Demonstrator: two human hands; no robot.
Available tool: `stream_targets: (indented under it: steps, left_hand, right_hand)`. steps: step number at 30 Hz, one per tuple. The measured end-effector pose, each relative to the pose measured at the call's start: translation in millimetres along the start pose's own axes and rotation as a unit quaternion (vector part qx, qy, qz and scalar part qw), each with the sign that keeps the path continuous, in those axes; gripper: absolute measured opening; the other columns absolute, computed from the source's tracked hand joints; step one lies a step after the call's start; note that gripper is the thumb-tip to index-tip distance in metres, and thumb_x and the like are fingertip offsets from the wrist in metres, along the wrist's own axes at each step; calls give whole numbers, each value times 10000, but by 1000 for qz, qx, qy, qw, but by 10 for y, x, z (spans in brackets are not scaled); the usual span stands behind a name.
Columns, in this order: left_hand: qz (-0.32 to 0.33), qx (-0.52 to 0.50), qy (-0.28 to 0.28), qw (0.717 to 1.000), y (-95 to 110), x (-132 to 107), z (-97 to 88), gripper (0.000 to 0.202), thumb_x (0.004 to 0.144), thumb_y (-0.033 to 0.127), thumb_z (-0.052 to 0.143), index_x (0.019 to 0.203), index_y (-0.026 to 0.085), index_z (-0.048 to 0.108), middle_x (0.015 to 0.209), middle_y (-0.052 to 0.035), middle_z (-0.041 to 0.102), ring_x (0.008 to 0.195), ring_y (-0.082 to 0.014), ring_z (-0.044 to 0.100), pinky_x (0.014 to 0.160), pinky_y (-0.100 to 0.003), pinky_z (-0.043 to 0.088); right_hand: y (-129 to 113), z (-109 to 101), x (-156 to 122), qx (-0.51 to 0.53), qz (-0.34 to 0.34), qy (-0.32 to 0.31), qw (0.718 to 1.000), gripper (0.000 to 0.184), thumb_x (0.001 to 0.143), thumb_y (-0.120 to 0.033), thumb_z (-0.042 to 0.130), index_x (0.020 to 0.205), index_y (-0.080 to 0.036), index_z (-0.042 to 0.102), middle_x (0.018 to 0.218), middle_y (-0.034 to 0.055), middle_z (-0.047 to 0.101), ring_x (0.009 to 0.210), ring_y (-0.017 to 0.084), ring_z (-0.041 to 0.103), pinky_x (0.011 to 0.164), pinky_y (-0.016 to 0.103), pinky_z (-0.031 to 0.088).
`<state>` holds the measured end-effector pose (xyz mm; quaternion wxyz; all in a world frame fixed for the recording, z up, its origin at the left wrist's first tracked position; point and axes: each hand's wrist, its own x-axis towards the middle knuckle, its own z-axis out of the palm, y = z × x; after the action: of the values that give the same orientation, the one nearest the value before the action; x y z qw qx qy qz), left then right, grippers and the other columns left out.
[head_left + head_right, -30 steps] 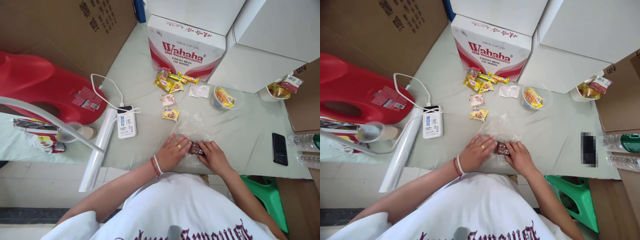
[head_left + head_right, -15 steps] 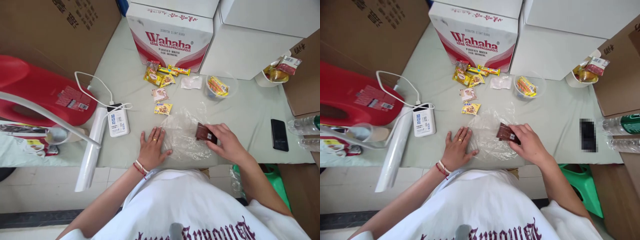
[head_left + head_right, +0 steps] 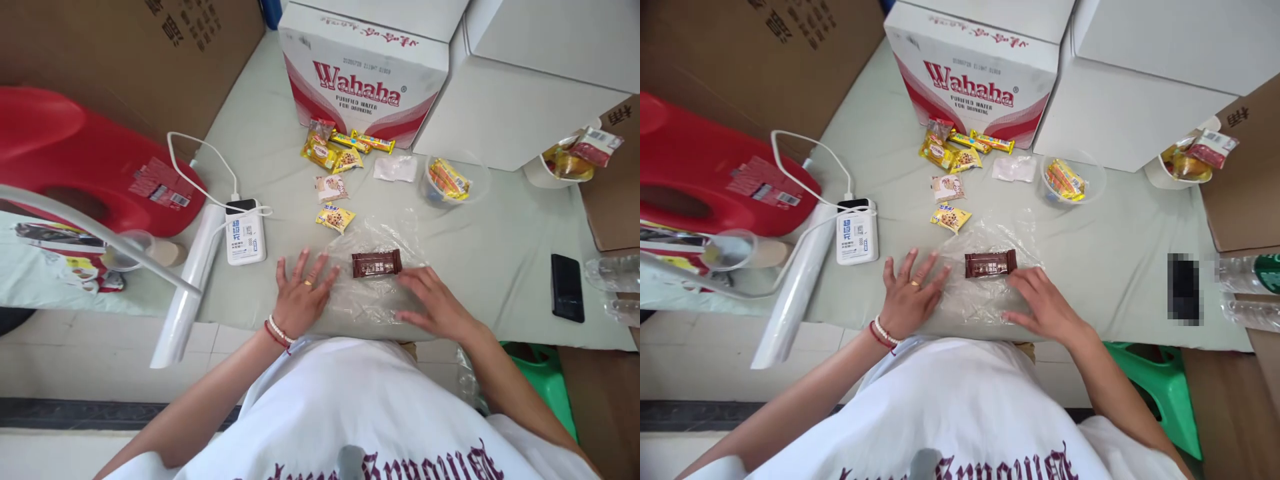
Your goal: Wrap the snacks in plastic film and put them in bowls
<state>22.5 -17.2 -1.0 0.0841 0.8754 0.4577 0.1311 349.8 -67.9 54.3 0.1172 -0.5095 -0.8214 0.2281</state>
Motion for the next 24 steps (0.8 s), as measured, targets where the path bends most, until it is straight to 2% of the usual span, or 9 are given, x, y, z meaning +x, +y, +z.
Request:
stream_targets:
  steps: [2, 4, 6, 9, 11, 17, 19, 21, 24]
  left_hand:
    - [93, -23, -23, 995, -14, 102, 3, 589, 966, 154, 485, 1471, 456, 527, 1548, 0, 560, 1541, -274, 372, 1274, -641, -19]
    - [147, -49, -61, 986, -39, 236, 2, 618, 960, 121, 448, 1500, 418, 496, 1547, -12, 562, 1495, -240, 448, 1279, -629, -23]
    - [119, -60, -78, 988, -86, 345, -9, 611, 953, 156, 435, 1543, 312, 451, 1564, -87, 538, 1431, -264, 524, 1258, -675, -25]
    - [12, -56, -60, 997, -194, 347, -52, 612, 962, 229, 397, 1574, 207, 395, 1535, -165, 556, 1354, -294, 591, 1241, -703, 14]
    - [-3, -56, -52, 997, -266, 244, -88, 602, 987, 300, 377, 1580, 195, 383, 1530, -170, 560, 1373, -295, 574, 1254, -667, 57]
    - [143, -51, -36, 988, -239, 33, -102, 767, 800, 779, 584, 1384, 283, 617, 1541, -139, 551, 1557, -425, 268, 1229, -713, -79]
    - [142, -58, -20, 988, -159, 105, -68, 561, 828, 722, 611, 1167, 288, 722, 1490, -101, 602, 1560, -412, 260, 1237, -705, -74]
    - [100, -72, -7, 992, -93, 231, -19, 300, 935, 534, 574, 890, 286, 736, 1348, -36, 697, 1530, -345, 344, 1260, -666, -37]
    - [-55, -82, 39, 994, -50, 436, 79, 305, 971, 349, 526, 725, 249, 678, 1168, -37, 740, 1446, -298, 448, 1264, -625, 96]
  right_hand:
    - [2, 129, -268, -9, -8, -13, 1000, 575, 916, -488, 702, 1415, -238, 561, 1456, 165, 545, 1332, 351, 505, 1086, 579, 490]
    - [10, 310, -465, -17, 3, 10, 1000, 421, 952, -386, 671, 1343, -241, 621, 1454, 152, 561, 1350, 340, 502, 1101, 582, 490]
    - [18, 471, -585, -10, 25, 53, 998, 275, 996, -258, 577, 1252, -266, 679, 1399, 130, 613, 1316, 308, 542, 1074, 561, 523]
    - [16, 551, -638, 19, 48, 94, 994, 294, 1006, -190, 496, 1158, -301, 723, 1291, 106, 684, 1229, 281, 610, 1002, 545, 568]
    - [8, 465, -592, 48, 48, 95, 993, 299, 1008, -213, 484, 1154, -312, 726, 1229, 94, 715, 1168, 270, 644, 975, 531, 578]
    - [115, -164, -67, 114, 74, 58, 989, 304, 1031, -355, 448, 1121, -310, 735, 1040, 83, 736, 1011, 242, 675, 884, 426, 579]
    - [226, -319, 175, 117, 89, 51, 988, 309, 1024, -384, 460, 1083, -276, 743, 987, 78, 732, 934, 226, 679, 847, 383, 564]
    - [360, -395, 394, 122, 113, 38, 985, 304, 1007, -393, 484, 1055, -240, 742, 953, 63, 732, 846, 204, 674, 796, 342, 543]
    - [532, -419, 654, 84, 184, -25, 979, 276, 977, -351, 516, 1067, -208, 734, 905, 48, 732, 773, 198, 653, 736, 314, 509]
